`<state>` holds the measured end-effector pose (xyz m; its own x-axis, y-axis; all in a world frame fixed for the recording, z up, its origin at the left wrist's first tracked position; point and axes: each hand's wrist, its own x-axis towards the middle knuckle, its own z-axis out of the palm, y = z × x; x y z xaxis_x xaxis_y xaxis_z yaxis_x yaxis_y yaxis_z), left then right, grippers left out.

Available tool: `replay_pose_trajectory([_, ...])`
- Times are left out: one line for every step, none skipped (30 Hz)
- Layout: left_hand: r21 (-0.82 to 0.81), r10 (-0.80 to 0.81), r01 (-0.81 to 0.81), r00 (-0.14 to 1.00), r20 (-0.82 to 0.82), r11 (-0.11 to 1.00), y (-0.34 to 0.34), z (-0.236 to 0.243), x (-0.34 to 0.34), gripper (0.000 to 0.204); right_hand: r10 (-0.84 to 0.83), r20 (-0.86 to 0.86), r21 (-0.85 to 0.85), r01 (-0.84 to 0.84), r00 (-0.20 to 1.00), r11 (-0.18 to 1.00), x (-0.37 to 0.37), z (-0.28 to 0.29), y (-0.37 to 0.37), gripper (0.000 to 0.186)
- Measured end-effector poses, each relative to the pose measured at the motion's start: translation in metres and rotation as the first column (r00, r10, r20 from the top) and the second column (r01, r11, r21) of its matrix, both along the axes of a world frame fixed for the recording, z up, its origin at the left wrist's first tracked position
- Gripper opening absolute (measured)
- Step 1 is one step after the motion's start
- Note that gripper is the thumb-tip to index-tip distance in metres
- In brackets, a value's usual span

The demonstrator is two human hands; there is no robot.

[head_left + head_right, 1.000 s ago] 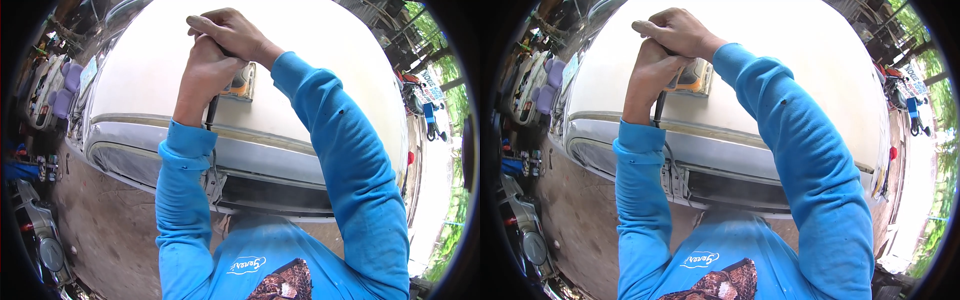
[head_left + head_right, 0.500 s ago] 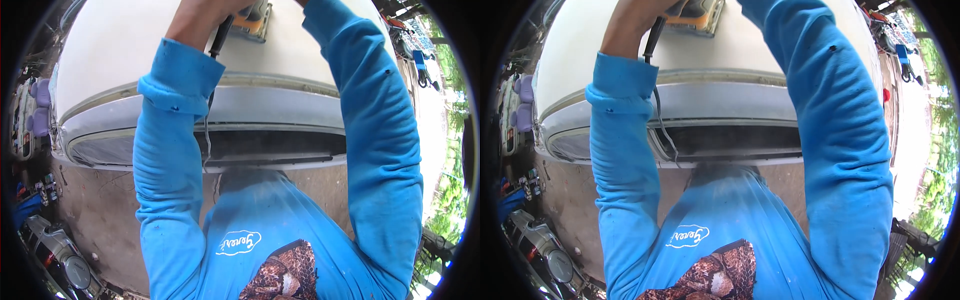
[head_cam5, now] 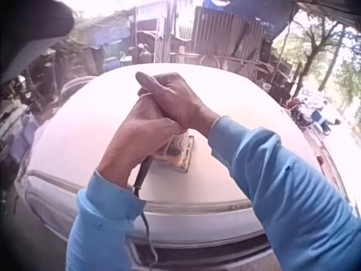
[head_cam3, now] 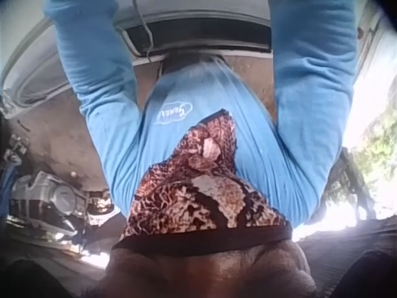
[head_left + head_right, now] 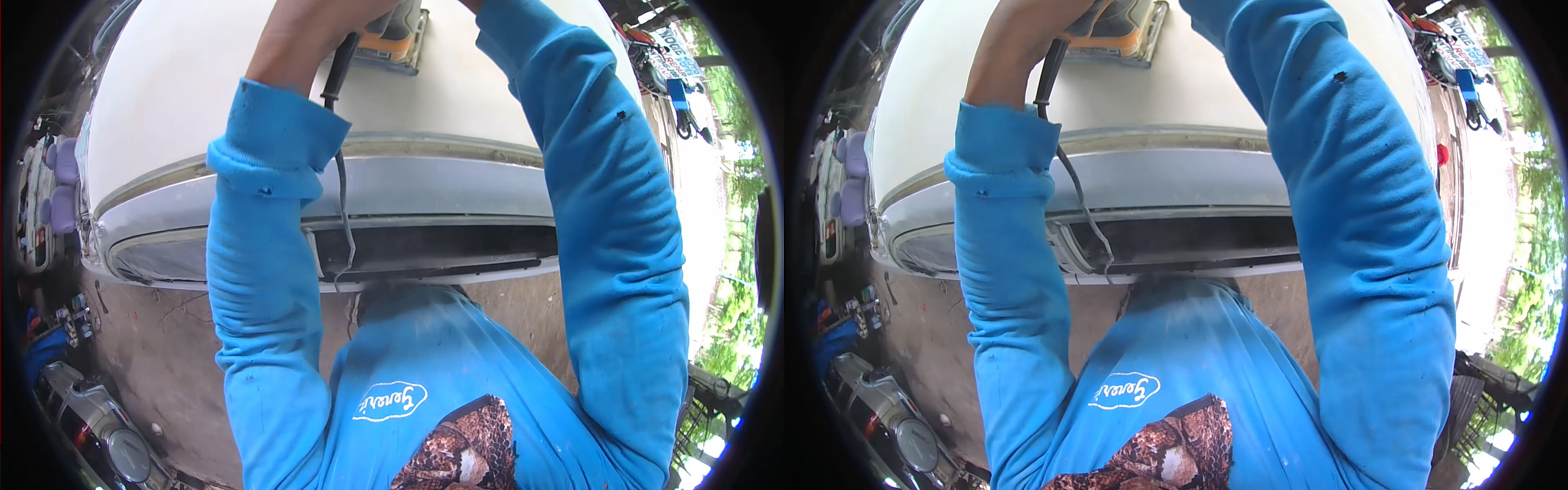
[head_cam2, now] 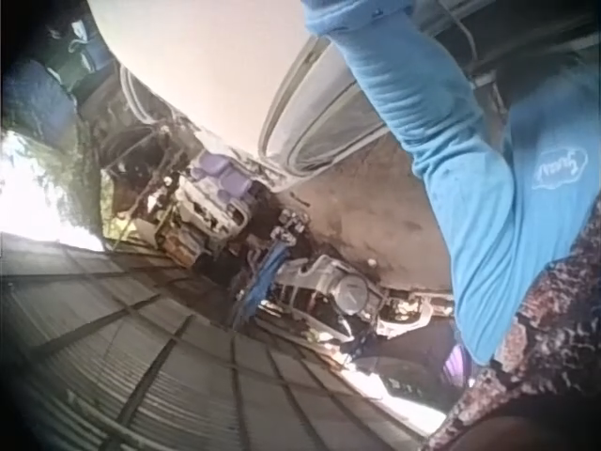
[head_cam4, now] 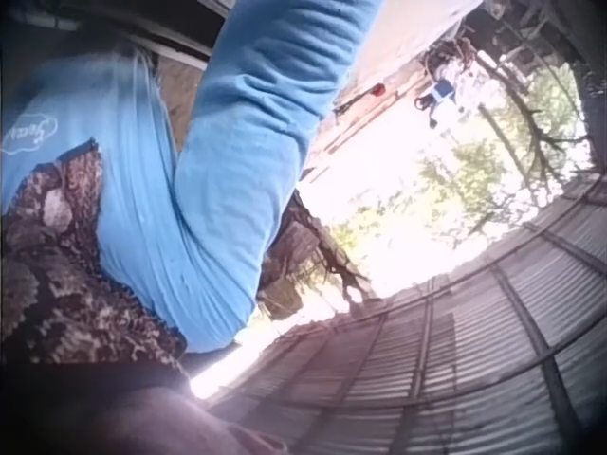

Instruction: The recorder uses an electric orbital sander to sand down the surface of a white car roof.

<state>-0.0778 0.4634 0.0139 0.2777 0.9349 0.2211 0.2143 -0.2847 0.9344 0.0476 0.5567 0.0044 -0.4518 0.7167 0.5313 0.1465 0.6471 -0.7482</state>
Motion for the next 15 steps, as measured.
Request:
replay_pose_trajectory([-0.045, -0.002, 0.004, 0.999, 0.033, 0.999, -0.003, 0.002, -0.013, 0.032, 0.020, -0.013, 0.004, -0.020, 1.000, 1.000, -0.014, -0.002, 0.002, 0.075])
replay_pose_trajectory([-0.089, -0.002, 0.008, 0.998, 0.067, 0.996, -0.006, 0.004, -0.026, 0.034, 0.051, -0.040, -0.030, -0.053, 0.998, 0.998, -0.029, -0.005, 0.003, 0.074])
replay_pose_trajectory([-0.129, -0.016, 0.032, 0.993, 0.117, 0.991, -0.005, 0.005, -0.035, 0.037, 0.067, -0.052, -0.061, -0.070, 0.996, 0.996, -0.037, -0.005, 0.005, 0.074])
replay_pose_trajectory([-0.168, -0.027, 0.055, 0.986, 0.167, 0.984, -0.003, 0.005, -0.044, 0.039, 0.056, -0.036, -0.068, -0.058, 0.998, 0.996, -0.045, -0.006, 0.006, 0.074])
replay_pose_trajectory([-0.162, -0.020, 0.048, 0.986, 0.168, 0.986, -0.001, 0.004, -0.053, 0.039, 0.064, -0.034, -0.062, -0.066, 0.997, 0.996, -0.057, -0.007, 0.008, 0.074])
replay_pose_trajectory([-0.134, 0.040, -0.025, 0.993, 0.111, 0.991, 0.000, 0.001, -0.065, 0.037, 0.080, -0.044, -0.013, -0.080, 0.996, 0.997, -0.071, -0.008, 0.010, 0.074])
replay_pose_trajectory([-0.106, 0.098, -0.091, 0.993, 0.059, 0.990, 0.002, -0.006, -0.073, 0.035, 0.092, -0.051, 0.034, -0.090, 0.994, 0.995, -0.080, -0.008, 0.011, 0.074])
replay_pose_trajectory([-0.073, 0.158, -0.157, 0.987, 0.007, 0.985, 0.004, -0.015, -0.081, 0.034, 0.101, -0.028, 0.022, -0.101, 0.994, 0.995, -0.089, -0.008, 0.012, 0.072])
replay_pose_trajectory([-0.023, 0.193, -0.193, 0.981, -0.019, 0.981, 0.010, -0.017, -0.079, 0.033, 0.080, -0.005, 0.045, -0.080, 0.997, 0.996, -0.083, 0.002, 0.013, 0.072])
replay_pose_trajectory([0.019, 0.253, -0.252, 0.965, -0.068, 0.967, 0.011, -0.023, -0.087, 0.033, 0.089, 0.043, 0.019, -0.090, 0.995, 0.996, -0.090, 0.005, 0.012, 0.072])
replay_pose_trajectory([0.033, 0.255, -0.253, 0.965, -0.068, 0.967, 0.011, -0.028, -0.094, 0.033, 0.095, 0.091, -0.004, -0.095, 0.991, 0.995, -0.096, 0.011, 0.010, 0.072])
replay_pose_trajectory([0.255, 0.216, -0.199, 0.976, -0.038, 0.946, 0.008, -0.034, -0.100, 0.031, 0.099, 0.137, -0.025, -0.097, 0.986, 0.995, -0.101, 0.016, 0.009, 0.071])
replay_pose_trajectory([0.464, 0.171, -0.141, 0.985, -0.025, 0.875, 0.004, -0.037, -0.110, 0.031, 0.158, 0.129, -0.065, -0.151, 0.979, 0.986, -0.110, 0.013, 0.008, 0.074])
replay_pose_trajectory([0.519, 0.264, -0.087, 0.924, -0.276, 0.850, 0.000, -0.034, -0.125, 0.024, 0.104, 0.131, -0.042, -0.099, 0.986, 0.994, -0.128, 0.006, 0.008, 0.072])
replay_pose_trajectory([0.534, 0.266, -0.079, 0.921, -0.283, 0.842, -0.004, -0.035, -0.136, 0.024, 0.049, 0.132, -0.020, -0.047, 0.990, 0.999, -0.146, -0.005, 0.010, 0.071])
